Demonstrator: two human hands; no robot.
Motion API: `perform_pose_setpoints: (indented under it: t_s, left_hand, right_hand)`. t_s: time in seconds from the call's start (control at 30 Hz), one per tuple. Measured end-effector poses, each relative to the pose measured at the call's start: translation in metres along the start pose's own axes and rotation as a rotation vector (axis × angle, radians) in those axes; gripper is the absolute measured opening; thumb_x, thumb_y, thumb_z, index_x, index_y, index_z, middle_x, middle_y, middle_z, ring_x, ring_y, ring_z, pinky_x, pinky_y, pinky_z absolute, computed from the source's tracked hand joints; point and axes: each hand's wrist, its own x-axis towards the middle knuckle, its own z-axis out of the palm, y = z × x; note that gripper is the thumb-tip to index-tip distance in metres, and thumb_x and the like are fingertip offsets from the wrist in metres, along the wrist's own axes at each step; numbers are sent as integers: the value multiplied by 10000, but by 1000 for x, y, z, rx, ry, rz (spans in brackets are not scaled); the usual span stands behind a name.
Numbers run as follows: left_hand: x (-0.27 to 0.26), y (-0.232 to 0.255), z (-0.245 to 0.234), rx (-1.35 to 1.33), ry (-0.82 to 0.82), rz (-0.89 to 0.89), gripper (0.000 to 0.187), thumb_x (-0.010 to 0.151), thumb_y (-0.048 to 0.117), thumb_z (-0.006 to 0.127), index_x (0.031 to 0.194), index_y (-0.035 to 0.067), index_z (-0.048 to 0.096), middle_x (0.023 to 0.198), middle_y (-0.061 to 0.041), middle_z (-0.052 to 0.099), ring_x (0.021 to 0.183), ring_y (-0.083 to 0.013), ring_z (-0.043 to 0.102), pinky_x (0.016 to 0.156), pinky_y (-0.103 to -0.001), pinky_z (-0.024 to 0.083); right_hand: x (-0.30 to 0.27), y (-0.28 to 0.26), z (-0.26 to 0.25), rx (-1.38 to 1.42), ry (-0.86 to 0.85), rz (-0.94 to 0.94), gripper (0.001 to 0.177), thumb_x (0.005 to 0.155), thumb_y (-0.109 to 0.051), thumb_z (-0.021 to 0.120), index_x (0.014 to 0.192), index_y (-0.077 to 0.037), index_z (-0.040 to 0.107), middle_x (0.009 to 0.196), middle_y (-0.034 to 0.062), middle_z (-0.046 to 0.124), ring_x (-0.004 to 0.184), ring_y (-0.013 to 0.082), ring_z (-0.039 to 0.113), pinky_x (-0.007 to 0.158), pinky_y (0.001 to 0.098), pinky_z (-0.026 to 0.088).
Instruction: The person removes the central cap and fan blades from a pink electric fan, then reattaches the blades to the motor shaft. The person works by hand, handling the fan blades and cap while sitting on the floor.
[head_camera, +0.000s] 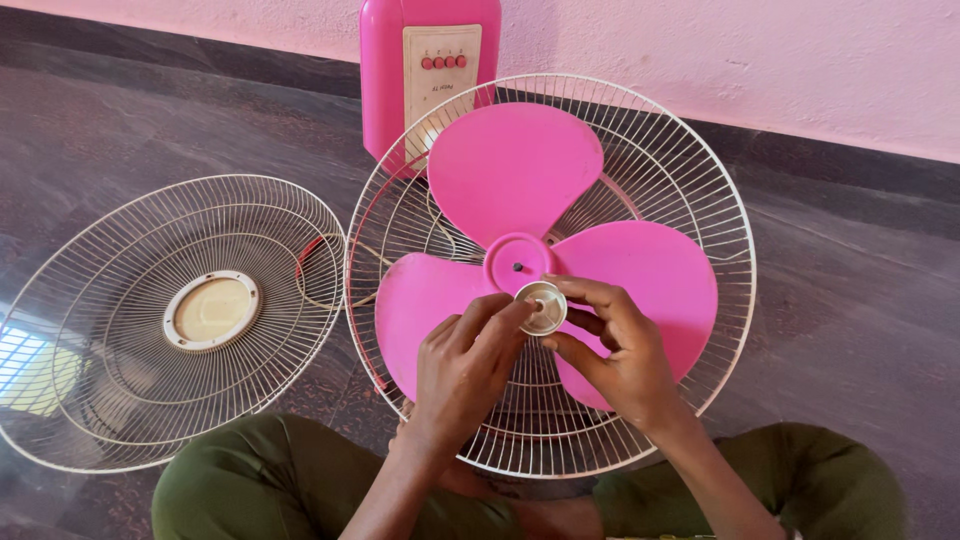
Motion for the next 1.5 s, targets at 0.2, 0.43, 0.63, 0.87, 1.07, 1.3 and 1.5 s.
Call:
perform_pose_setpoints:
  t_s: [0.2, 0.43, 0.63, 0.87, 1.07, 1.3, 1.5]
  left_hand:
    - [-1, 5, 0, -6, 0, 9, 322, 885, 94, 773, 1200, 106, 708, 1071, -54, 722, 740, -210, 711, 645, -351, 558]
    - [-5, 13, 9, -79, -12, -82, 299, 867, 154, 814, 1132, 82, 694, 944, -41, 756, 671, -202, 698, 604, -346, 535]
    - [-3, 17, 11, -131, -59, -87, 314, 917, 171, 793, 1196, 65, 696, 914, -56, 742, 702, -223, 718, 622, -369, 546]
    - [2, 12, 6, -88, -1, -65, 290, 918, 159, 773, 1180, 63, 696, 1092, -88, 731, 928, -256, 741, 784, -370, 589]
    - [3, -1, 6, -20, 43, -173, 292, 900, 116, 773, 1182, 80, 704, 1185, -76, 680, 1071, -269, 688, 864, -384, 570]
    - [-3, -12, 15, 86, 12, -248, 403, 862, 155, 795, 1240, 75, 679, 1265, -116, 640, 1169, -321, 623, 951, -429, 526]
    - [-6, -22, 23, 160, -34, -346, 469, 826, 169, 800, 1259, 53, 662, 1297, -140, 623, 1231, -352, 569, 1008, -470, 476]
  right_hand:
    - [-5, -4, 1, 68, 22, -16, 523, 916, -9, 733, 1382, 8, 495, 1366, 158, 629, 1312, 264, 647, 1122, 390, 586]
    - [-16, -6, 16, 251, 139, 23, 526, 925, -10, 706, 1418, 35, 529, 1431, 173, 612, 1343, 271, 612, 1129, 371, 574]
    - [-16, -5, 8, 250, 171, 64, 501, 913, -13, 702, 1397, 2, 572, 1366, 174, 643, 1299, 265, 637, 1066, 362, 608]
    - [-10, -21, -57, -71, 379, 29, 397, 959, -102, 704, 1345, -51, 623, 1303, 155, 704, 1225, 258, 709, 1062, 366, 631]
    - [-19, -23, -145, -158, 637, 174, 459, 985, -37, 705, 1431, -1, 602, 1298, 180, 672, 1186, 225, 692, 1073, 347, 616]
    - [-41, 42, -191, -375, 501, 694, 462, 859, -49, 745, 1312, -40, 651, 1265, 146, 706, 1140, 280, 687, 958, 420, 576]
    - [-64, 134, -198, -556, 237, 858, 409, 847, -255, 812, 1180, -29, 740, 1137, 171, 774, 1025, 291, 753, 904, 435, 610]
